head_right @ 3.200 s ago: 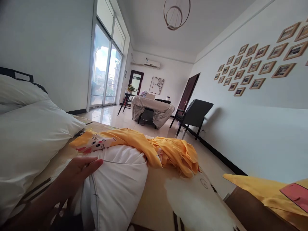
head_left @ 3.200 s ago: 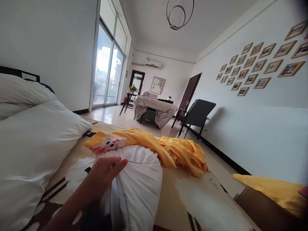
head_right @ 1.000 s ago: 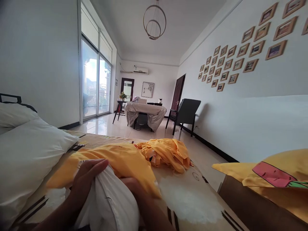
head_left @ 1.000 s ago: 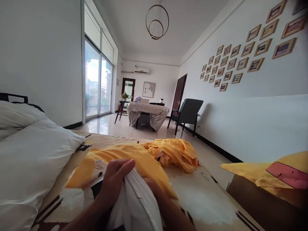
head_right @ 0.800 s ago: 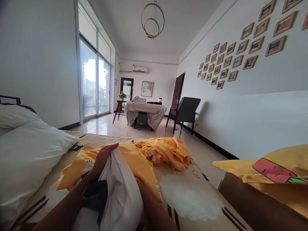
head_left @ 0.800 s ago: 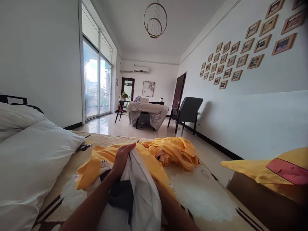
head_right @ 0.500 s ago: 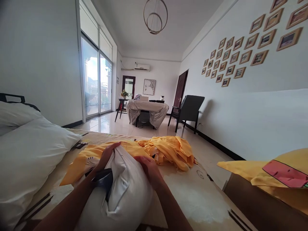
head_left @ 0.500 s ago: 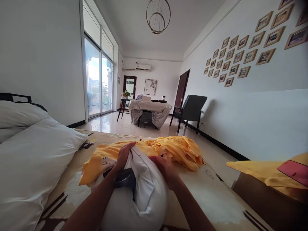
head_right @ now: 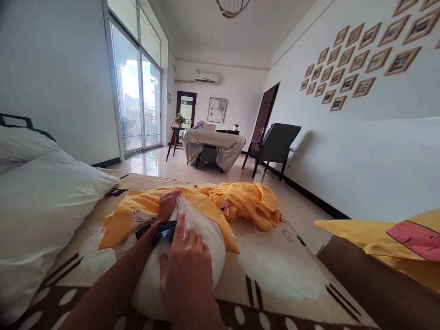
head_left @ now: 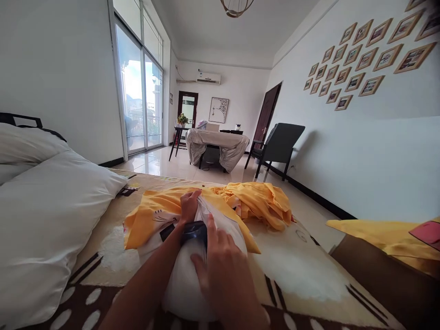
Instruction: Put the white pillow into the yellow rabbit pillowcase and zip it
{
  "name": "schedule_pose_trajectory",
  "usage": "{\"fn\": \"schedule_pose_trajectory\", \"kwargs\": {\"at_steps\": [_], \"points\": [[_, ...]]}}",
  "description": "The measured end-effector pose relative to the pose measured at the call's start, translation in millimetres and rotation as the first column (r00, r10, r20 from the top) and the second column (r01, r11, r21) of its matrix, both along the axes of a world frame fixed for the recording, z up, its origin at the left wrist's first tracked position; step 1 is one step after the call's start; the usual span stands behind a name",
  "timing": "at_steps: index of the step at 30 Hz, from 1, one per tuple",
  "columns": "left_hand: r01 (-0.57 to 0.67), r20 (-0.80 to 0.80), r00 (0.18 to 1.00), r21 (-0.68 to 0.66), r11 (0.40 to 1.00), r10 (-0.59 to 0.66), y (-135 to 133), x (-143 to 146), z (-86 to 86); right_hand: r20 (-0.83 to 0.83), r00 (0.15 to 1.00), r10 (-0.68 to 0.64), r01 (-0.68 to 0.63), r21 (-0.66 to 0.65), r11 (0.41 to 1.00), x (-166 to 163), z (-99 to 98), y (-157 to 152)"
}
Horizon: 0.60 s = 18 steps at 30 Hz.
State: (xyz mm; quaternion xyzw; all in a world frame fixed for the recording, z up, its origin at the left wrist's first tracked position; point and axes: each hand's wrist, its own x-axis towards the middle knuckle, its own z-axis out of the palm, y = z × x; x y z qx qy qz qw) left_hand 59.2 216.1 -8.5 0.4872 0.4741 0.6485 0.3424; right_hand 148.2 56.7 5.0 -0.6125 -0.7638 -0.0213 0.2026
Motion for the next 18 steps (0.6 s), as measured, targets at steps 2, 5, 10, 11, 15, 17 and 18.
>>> {"fn": "schedule_pose_trajectory", "kwargs": {"at_steps": [2, 5, 10, 11, 15, 17, 18], "points": [[-0.041, -0.037, 0.998, 0.016, 0.999, 0.041, -7, -5, -4.2, 0.060, 0.996, 0.061, -0.056, -0.085, 0.995, -2, 2.2, -3], [-0.084, -0.094, 0.991, 0.073, 0.994, 0.091, -21, -12, -6.1, 0.126, 0.982, 0.139, -0.118, -0.159, 0.980, -2, 3.6, -10], [-0.049, -0.165, 0.983, 0.167, 0.985, 0.077, -36, -17, -1.2, 0.136, 0.966, 0.221, -0.209, -0.094, 0.973, -4, -4.1, -14], [-0.027, -0.179, 0.982, 0.182, 0.983, 0.060, -39, -20, 2.3, 0.111, 0.966, 0.231, -0.224, -0.076, 0.972, -4, -5.6, -13], [0.046, -0.231, 0.973, 0.267, 0.963, 0.018, -58, -48, 26.4, -0.008, 0.966, 0.257, -0.257, -0.050, 0.965, 4, -5.9, -9], [0.093, -0.331, 0.943, 0.288, 0.953, 0.008, -72, -71, 38.4, -0.034, 0.954, 0.299, -0.301, -0.051, 0.952, 9, -4.4, -8], [0.154, -0.436, 0.900, 0.256, 0.954, -0.029, -80, -83, 42.4, -0.027, 0.942, 0.336, -0.337, -0.046, 0.941, 10, -4.5, -7]]}}
